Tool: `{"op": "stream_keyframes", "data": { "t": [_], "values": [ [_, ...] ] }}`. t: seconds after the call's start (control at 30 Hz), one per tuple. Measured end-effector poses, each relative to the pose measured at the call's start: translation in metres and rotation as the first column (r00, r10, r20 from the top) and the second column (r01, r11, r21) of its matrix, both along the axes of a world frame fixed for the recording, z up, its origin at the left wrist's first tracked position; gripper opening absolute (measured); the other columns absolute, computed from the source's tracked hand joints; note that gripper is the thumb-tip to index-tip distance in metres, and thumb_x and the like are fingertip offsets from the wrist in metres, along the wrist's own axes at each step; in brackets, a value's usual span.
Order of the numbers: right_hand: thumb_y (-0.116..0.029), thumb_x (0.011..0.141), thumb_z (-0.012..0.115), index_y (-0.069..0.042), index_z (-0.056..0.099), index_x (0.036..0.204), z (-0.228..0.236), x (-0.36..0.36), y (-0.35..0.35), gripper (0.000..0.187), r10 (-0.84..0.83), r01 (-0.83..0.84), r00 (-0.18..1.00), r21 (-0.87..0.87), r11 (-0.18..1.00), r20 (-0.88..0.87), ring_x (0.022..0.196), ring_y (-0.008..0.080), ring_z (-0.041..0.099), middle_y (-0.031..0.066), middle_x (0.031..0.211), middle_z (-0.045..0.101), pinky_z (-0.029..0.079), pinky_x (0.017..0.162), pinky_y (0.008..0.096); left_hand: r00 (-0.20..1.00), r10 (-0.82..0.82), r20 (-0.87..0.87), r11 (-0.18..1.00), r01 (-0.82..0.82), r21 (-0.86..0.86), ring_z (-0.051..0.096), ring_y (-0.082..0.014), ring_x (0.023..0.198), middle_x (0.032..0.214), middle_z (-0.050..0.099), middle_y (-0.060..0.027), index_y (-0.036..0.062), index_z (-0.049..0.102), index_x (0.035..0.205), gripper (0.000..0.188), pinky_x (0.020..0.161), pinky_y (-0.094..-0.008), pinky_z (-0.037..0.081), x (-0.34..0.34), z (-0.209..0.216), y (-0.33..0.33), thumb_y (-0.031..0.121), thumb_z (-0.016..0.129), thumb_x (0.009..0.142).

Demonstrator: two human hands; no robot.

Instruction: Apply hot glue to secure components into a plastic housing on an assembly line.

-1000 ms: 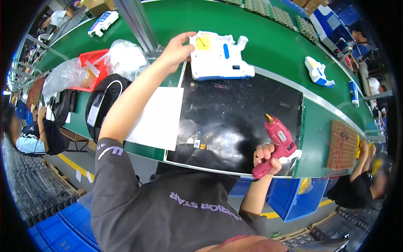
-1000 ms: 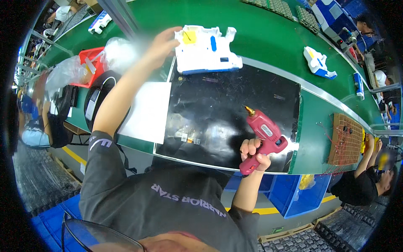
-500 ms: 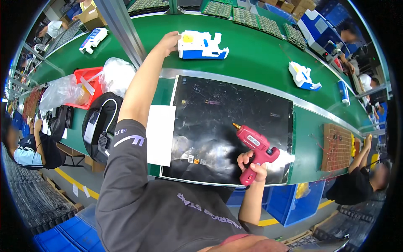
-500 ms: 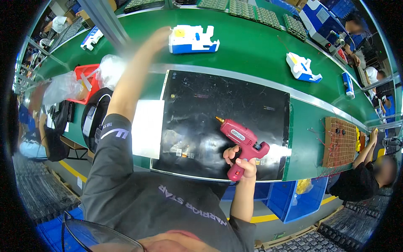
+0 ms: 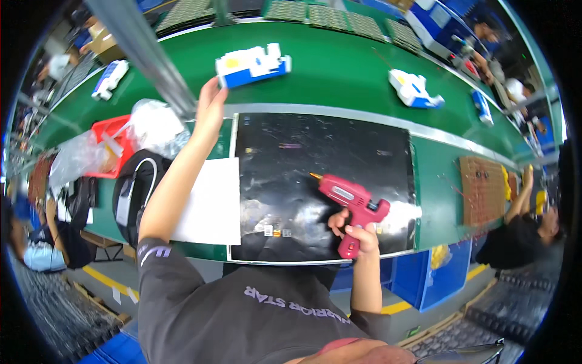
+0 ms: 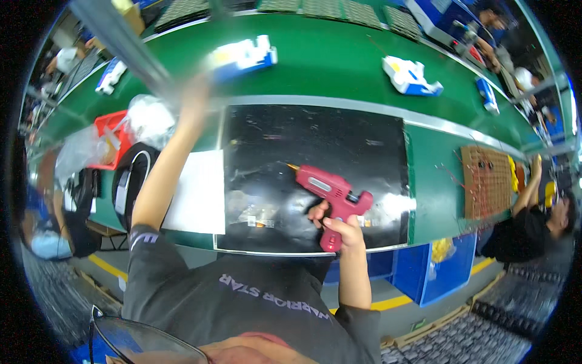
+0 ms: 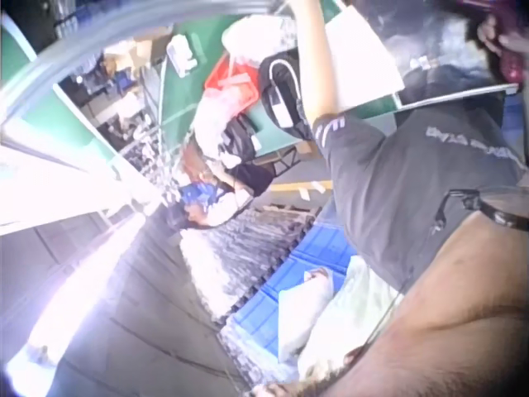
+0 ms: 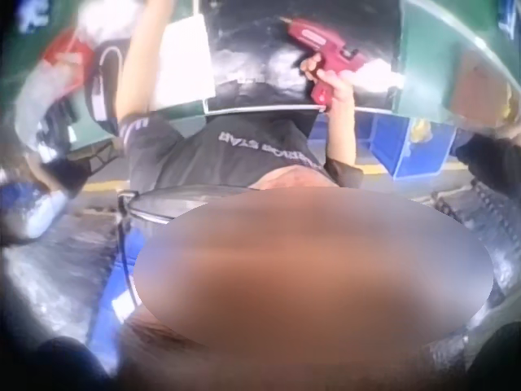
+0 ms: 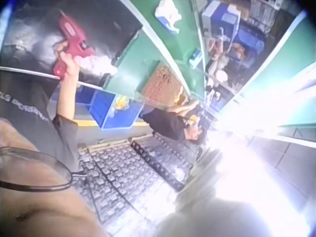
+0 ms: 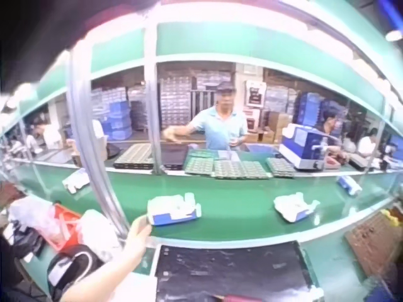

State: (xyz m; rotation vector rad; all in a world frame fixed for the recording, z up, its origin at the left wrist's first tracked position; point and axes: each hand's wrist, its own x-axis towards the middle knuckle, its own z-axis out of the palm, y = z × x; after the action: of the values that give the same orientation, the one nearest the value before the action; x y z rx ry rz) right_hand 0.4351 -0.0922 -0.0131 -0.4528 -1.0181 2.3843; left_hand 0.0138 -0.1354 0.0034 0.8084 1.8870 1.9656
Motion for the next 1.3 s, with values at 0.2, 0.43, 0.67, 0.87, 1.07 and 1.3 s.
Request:
{"op": "stream_keyframes", "data": {
  "t": [0.2,0.43,0.67,0.87,1.07,1.3],
  "values": [
    [-0.004,0.073,0.067,-0.001,0.055,0.103,0.002,-0.001,0.002,0.032,0.013,-0.013,1.000,0.002,1.000,0.009,0.093,0.0272,0.061,0.0111,0.088,0.062,0.048,0.069,0.0314,0.887,-0.421,0.187,0.888,0.445,-0.112,0.051,-0.0198,0.116,0.130,0.048,-0.0089,0.0029,0.043,0.131,0.042,0.093,-0.0302,0.041,0.108,0.025,-0.089,0.013,0.056,0.092],
    [-0.001,0.074,0.064,0.000,0.055,0.106,-0.001,0.004,0.001,0.033,-0.067,0.062,0.996,0.073,0.995,0.063,0.096,0.0276,0.062,0.0134,0.094,0.063,0.050,0.076,0.0355,0.780,-0.572,0.255,0.764,0.619,-0.181,0.058,-0.0151,0.101,0.114,0.060,-0.0102,0.0006,0.050,0.122,0.033,0.086,-0.0266,0.046,0.149,0.042,-0.113,0.002,0.057,0.089],
    [0.004,0.076,0.061,0.000,0.055,0.107,-0.001,0.002,-0.001,0.032,-0.106,0.102,0.992,0.049,0.994,0.075,0.096,0.0268,0.062,0.0143,0.097,0.063,0.050,0.076,0.0349,0.740,-0.669,-0.065,0.735,0.646,-0.208,0.063,-0.0152,0.096,0.105,0.066,-0.0116,-0.0014,0.056,0.112,0.025,0.081,-0.0277,0.050,0.145,0.049,-0.032,0.006,0.057,0.088],
    [0.004,0.076,0.062,0.000,0.055,0.107,-0.001,0.005,0.000,0.032,-0.124,0.119,0.982,0.044,0.992,0.141,0.090,0.0215,0.061,0.0177,0.100,0.063,0.049,0.077,0.0324,0.565,-0.729,-0.385,0.684,0.613,-0.396,0.066,-0.0252,0.091,0.096,0.066,-0.0147,-0.0015,0.060,0.104,0.025,0.080,-0.0341,0.052,0.167,0.058,0.105,0.010,0.058,0.081],
    [0.000,0.076,0.065,-0.002,0.055,0.110,-0.001,0.003,0.002,0.035,-0.082,0.072,0.983,0.070,0.995,0.163,0.092,0.0192,0.060,0.0149,0.101,0.064,0.048,0.079,0.0316,0.436,-0.577,-0.691,0.817,0.324,-0.478,0.058,-0.0332,0.106,0.112,0.061,-0.0192,0.0013,0.057,0.114,0.039,0.090,-0.0413,0.048,0.187,0.018,0.247,0.018,0.058,0.079],
    [0.002,0.078,0.062,-0.002,0.055,0.111,-0.006,0.005,0.001,0.034,-0.083,0.076,0.981,0.048,0.996,0.174,0.089,0.0175,0.060,0.0131,0.101,0.064,0.048,0.078,0.0311,0.485,-0.607,-0.630,0.771,0.169,-0.613,0.058,-0.0341,0.106,0.114,0.059,-0.0184,0.0058,0.055,0.120,0.044,0.091,-0.0423,0.048,0.212,0.002,0.319,0.020,0.064,0.079]
  ]
}}
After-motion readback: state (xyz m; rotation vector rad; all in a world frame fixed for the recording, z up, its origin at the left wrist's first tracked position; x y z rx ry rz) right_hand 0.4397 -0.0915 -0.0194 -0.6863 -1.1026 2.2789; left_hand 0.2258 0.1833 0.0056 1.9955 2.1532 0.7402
